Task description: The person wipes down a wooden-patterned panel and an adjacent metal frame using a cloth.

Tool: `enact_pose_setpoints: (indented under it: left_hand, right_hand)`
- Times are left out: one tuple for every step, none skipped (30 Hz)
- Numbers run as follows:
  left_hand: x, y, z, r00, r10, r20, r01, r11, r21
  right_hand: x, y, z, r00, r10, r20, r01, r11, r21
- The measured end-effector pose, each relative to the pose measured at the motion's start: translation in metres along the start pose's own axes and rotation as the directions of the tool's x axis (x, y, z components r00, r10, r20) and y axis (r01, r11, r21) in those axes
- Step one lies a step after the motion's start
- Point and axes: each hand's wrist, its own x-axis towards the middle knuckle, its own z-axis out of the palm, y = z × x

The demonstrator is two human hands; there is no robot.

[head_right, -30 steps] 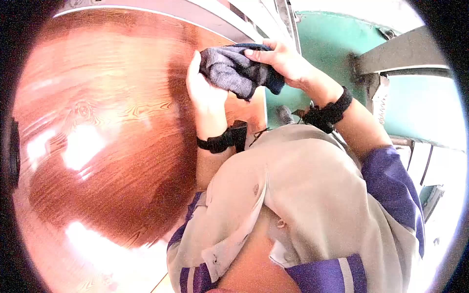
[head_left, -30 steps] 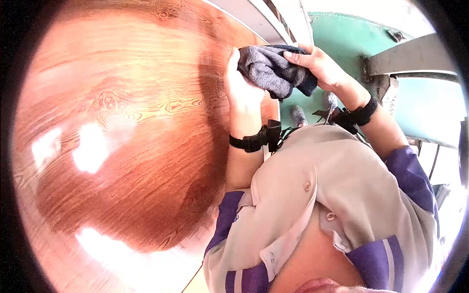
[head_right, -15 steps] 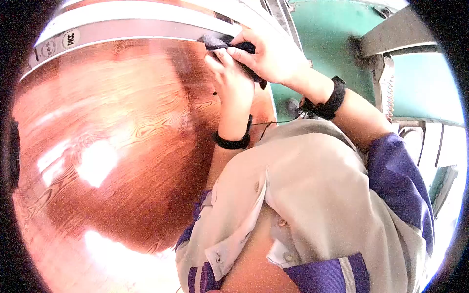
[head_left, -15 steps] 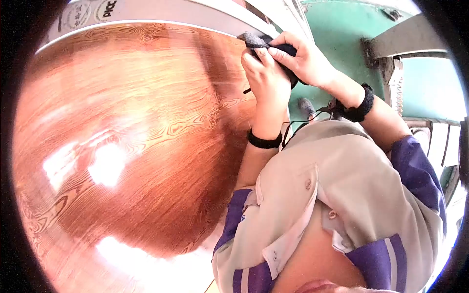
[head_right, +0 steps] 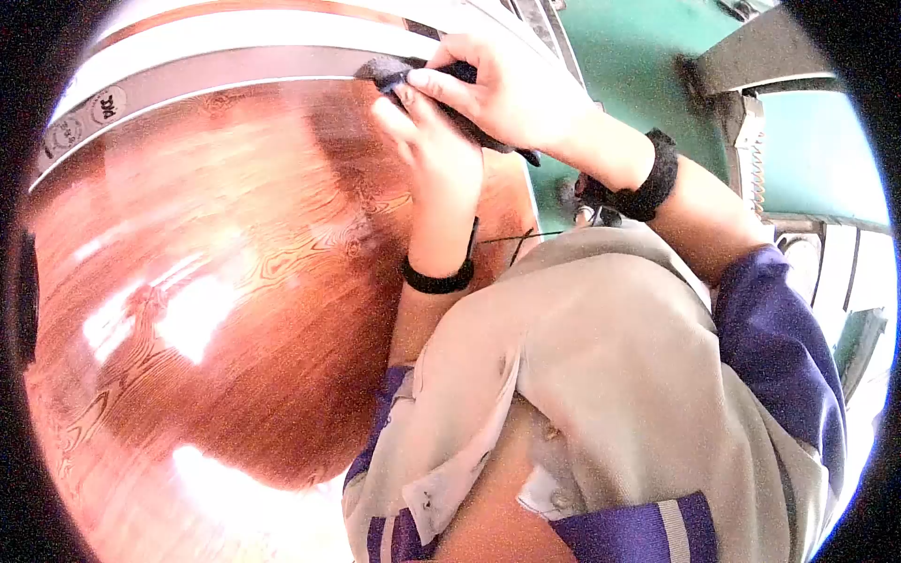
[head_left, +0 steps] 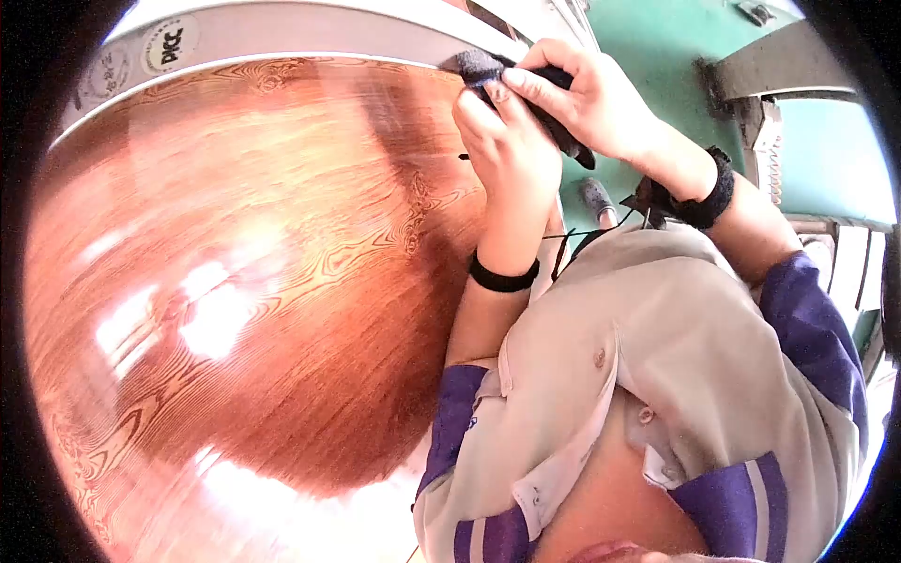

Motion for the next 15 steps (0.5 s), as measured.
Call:
enact_pose_setpoints:
  left_hand:
    - [0.003,0.009,-0.006,0.975,0.224,0.001,-0.217,0.944,0.247]
    - [0.000,0.008,-0.005,0.973,0.229,0.023,-0.225,0.925,0.307]
    - [-0.002,0.005,-0.001,0.969,0.242,0.040,-0.240,0.901,0.362]
    - [-0.007,-0.006,0.008,0.979,0.176,0.100,-0.199,0.929,0.311]
    - [-0.013,-0.020,0.019,0.998,0.032,0.061,-0.036,0.996,0.077]
    - [-0.011,-0.017,0.015,0.988,0.149,0.049,-0.156,0.973,0.172]
    - [-0.008,-0.013,0.010,0.964,0.261,0.053,-0.266,0.927,0.266]
    - [-0.001,-0.010,0.006,0.952,0.307,0.008,-0.296,0.910,0.289]
    - [0.007,-0.004,0.000,0.936,0.351,-0.031,-0.324,0.892,0.315]
    - [0.014,0.008,-0.007,0.942,0.334,-0.026,-0.308,0.892,0.330]
    - [0.016,0.008,-0.006,0.931,0.361,-0.056,-0.322,0.882,0.343]
    - [0.015,0.005,-0.002,0.938,0.345,-0.047,-0.306,0.882,0.357]
    - [0.010,0.001,0.003,0.943,0.329,-0.038,-0.292,0.881,0.371]
    - [0.004,-0.006,0.010,0.959,0.282,0.009,-0.265,0.891,0.370]
    - [0.001,-0.007,0.014,0.949,0.316,0.001,-0.293,0.879,0.375]
  right_hand:
    - [0.001,-0.005,-0.001,1.000,0.006,0.005,-0.006,1.000,0.011]
    - [0.002,-0.001,0.000,1.000,-0.022,0.002,0.022,0.999,0.024]
    - [0.001,0.009,0.004,1.000,-0.012,-0.010,0.012,1.000,-0.008]
    - [-0.003,0.022,0.011,1.000,-0.003,-0.023,0.002,0.999,-0.043]
    - [-0.004,0.032,0.015,0.999,0.006,-0.035,-0.009,0.997,-0.081]
    - [-0.005,0.030,0.013,0.997,-0.046,-0.057,0.039,0.993,-0.112]
    - [-0.003,0.022,0.010,0.995,-0.077,-0.070,0.070,0.993,-0.099]
    - [0.002,0.009,0.006,0.992,-0.099,-0.080,0.093,0.992,-0.081]
    - [0.007,0.001,0.002,0.984,-0.148,-0.098,0.141,0.987,-0.073]
    - [0.013,-0.008,-0.001,0.974,-0.197,-0.115,0.190,0.980,-0.066]
    - [0.014,-0.017,-0.004,0.998,-0.023,-0.063,0.024,1.000,0.010]
    - [0.013,-0.012,-0.002,0.997,-0.019,-0.073,0.017,1.000,-0.018]
    - [0.011,-0.002,0.002,0.996,-0.014,-0.086,0.010,0.999,-0.045]
    - [0.009,0.009,0.006,0.994,-0.038,-0.098,0.031,0.997,-0.067]
    - [0.007,0.015,0.009,0.993,-0.059,-0.106,0.050,0.995,-0.089]
